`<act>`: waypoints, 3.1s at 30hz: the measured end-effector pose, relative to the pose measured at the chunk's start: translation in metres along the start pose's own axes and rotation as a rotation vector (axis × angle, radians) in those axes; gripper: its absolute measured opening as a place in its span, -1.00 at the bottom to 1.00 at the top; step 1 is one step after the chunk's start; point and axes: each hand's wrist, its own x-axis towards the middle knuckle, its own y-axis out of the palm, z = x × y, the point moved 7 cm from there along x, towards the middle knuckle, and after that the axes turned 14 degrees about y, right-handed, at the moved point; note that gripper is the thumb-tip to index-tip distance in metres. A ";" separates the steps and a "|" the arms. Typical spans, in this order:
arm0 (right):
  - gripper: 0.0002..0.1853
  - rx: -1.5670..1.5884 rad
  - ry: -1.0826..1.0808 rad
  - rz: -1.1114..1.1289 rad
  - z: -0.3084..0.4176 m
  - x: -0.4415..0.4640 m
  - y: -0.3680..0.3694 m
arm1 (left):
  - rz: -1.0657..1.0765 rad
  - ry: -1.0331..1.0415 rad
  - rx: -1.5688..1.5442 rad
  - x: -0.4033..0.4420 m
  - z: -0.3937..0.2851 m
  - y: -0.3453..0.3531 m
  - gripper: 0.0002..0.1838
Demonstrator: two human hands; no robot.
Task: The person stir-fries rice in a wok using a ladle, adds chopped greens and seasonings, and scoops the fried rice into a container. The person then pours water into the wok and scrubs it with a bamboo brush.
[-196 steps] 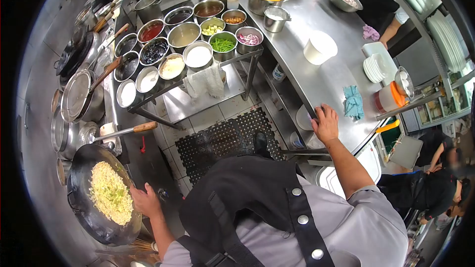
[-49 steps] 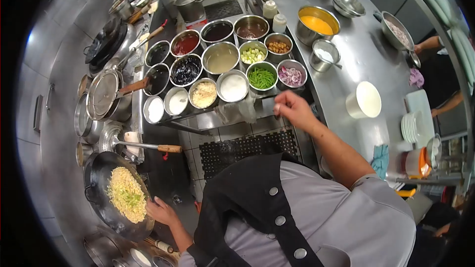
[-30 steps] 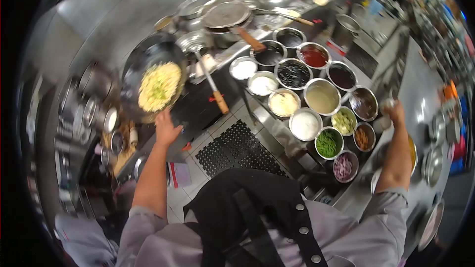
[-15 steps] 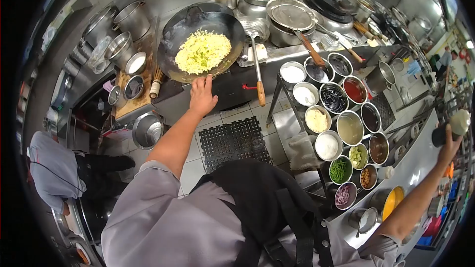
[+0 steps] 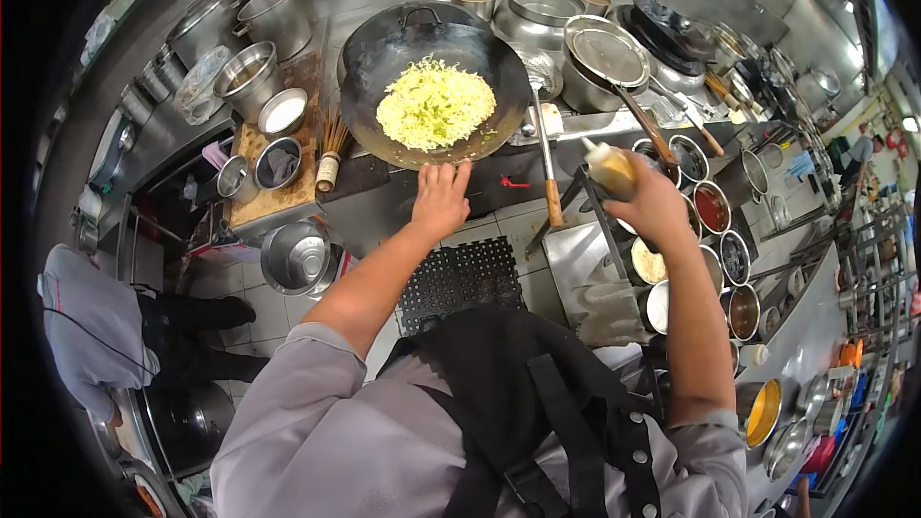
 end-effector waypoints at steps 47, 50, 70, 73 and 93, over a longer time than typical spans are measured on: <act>-0.25 0.565 0.533 -1.110 -0.375 -0.213 -0.185 | -0.029 -0.102 -0.025 0.038 0.010 0.027 -0.67; -0.20 0.434 0.619 -1.172 -0.461 -0.218 -0.184 | -0.041 -0.136 -0.035 0.039 0.009 0.032 -0.63; -0.66 0.434 0.709 -0.585 -0.581 -0.189 -0.153 | -0.107 -0.283 0.078 0.056 0.040 -0.018 -0.47; -0.75 0.888 0.467 -0.326 -0.362 -0.149 -0.122 | -0.214 -0.220 0.092 0.083 0.074 -0.056 -0.50; -0.76 0.948 0.617 0.724 -0.134 0.137 0.436 | -0.180 -0.168 -0.093 0.199 0.287 0.025 -0.58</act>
